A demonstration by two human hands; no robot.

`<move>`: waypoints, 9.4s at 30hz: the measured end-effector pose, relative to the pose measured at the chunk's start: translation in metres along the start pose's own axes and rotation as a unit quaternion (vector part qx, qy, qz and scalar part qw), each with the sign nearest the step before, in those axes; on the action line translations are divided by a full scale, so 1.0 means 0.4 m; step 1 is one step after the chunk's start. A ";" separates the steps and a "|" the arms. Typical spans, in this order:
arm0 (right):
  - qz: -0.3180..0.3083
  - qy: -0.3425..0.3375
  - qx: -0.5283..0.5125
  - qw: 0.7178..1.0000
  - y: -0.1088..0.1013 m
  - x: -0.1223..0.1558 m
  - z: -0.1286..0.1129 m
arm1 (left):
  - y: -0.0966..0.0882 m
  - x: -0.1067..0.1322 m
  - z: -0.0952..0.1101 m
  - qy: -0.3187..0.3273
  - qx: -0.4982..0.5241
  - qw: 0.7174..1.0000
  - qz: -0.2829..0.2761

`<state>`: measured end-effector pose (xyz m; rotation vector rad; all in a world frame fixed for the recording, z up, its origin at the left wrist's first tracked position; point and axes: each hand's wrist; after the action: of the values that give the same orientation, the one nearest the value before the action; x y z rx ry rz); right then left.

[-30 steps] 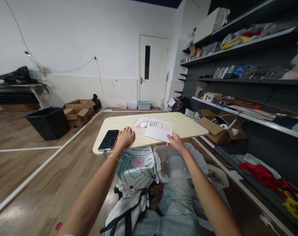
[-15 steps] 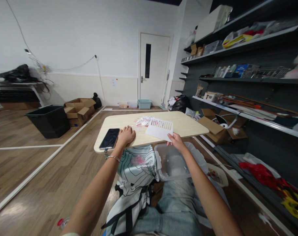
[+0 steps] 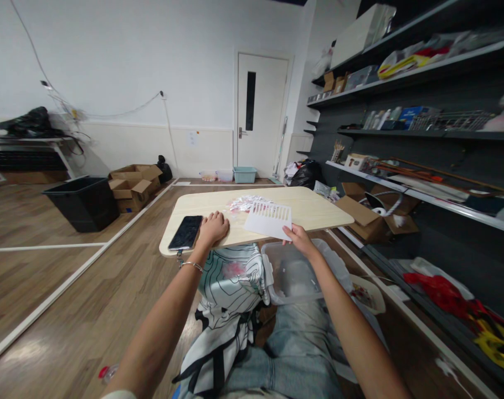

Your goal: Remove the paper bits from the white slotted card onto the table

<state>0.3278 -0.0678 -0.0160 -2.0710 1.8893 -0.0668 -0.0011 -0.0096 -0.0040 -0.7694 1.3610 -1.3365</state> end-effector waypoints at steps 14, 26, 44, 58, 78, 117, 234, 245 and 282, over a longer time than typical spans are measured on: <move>0.003 0.007 -0.027 1.000 -0.004 0.008 -0.011 | 0.003 -0.001 -0.004 0.002 0.007 1.000 0.008; -0.047 0.016 -0.066 0.997 0.011 0.005 -0.010 | 0.000 0.002 0.000 0.007 0.004 1.000 0.010; -0.062 0.018 -0.054 0.996 0.005 0.016 -0.032 | 0.003 0.000 -0.001 0.002 0.006 1.000 0.011; -0.040 0.002 -0.056 0.998 0.013 0.021 -0.033 | 0.007 -0.003 -0.004 0.001 0.013 1.000 0.012; 0.088 0.006 -0.060 0.994 -0.005 0.001 -0.002 | 0.005 0.000 -0.001 0.001 0.009 1.000 0.020; 0.081 -0.026 -0.001 0.996 0.008 -0.009 0.004 | 0.006 0.001 -0.001 0.001 0.013 1.000 0.029; 0.176 0.002 -0.058 0.983 -0.017 0.011 0.006 | -0.001 0.012 0.005 0.010 0.008 0.999 0.030; 0.175 -0.006 -0.019 0.984 -0.016 0.015 0.012 | -0.011 0.020 0.010 0.011 0.009 0.999 0.028; 0.168 -0.034 0.044 0.984 0.016 0.027 -0.005 | -0.011 0.021 0.011 0.007 0.007 1.000 0.030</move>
<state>0.3225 -0.0792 -0.0181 -1.6511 2.1238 0.0020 0.0000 -0.0197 -0.0012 -0.7053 1.3739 -1.3067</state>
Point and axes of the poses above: each hand's wrist, its own x-axis away from the middle knuckle, its own y-axis out of the palm, z = x × y, and after that the axes turned 7 degrees about y, right-handed
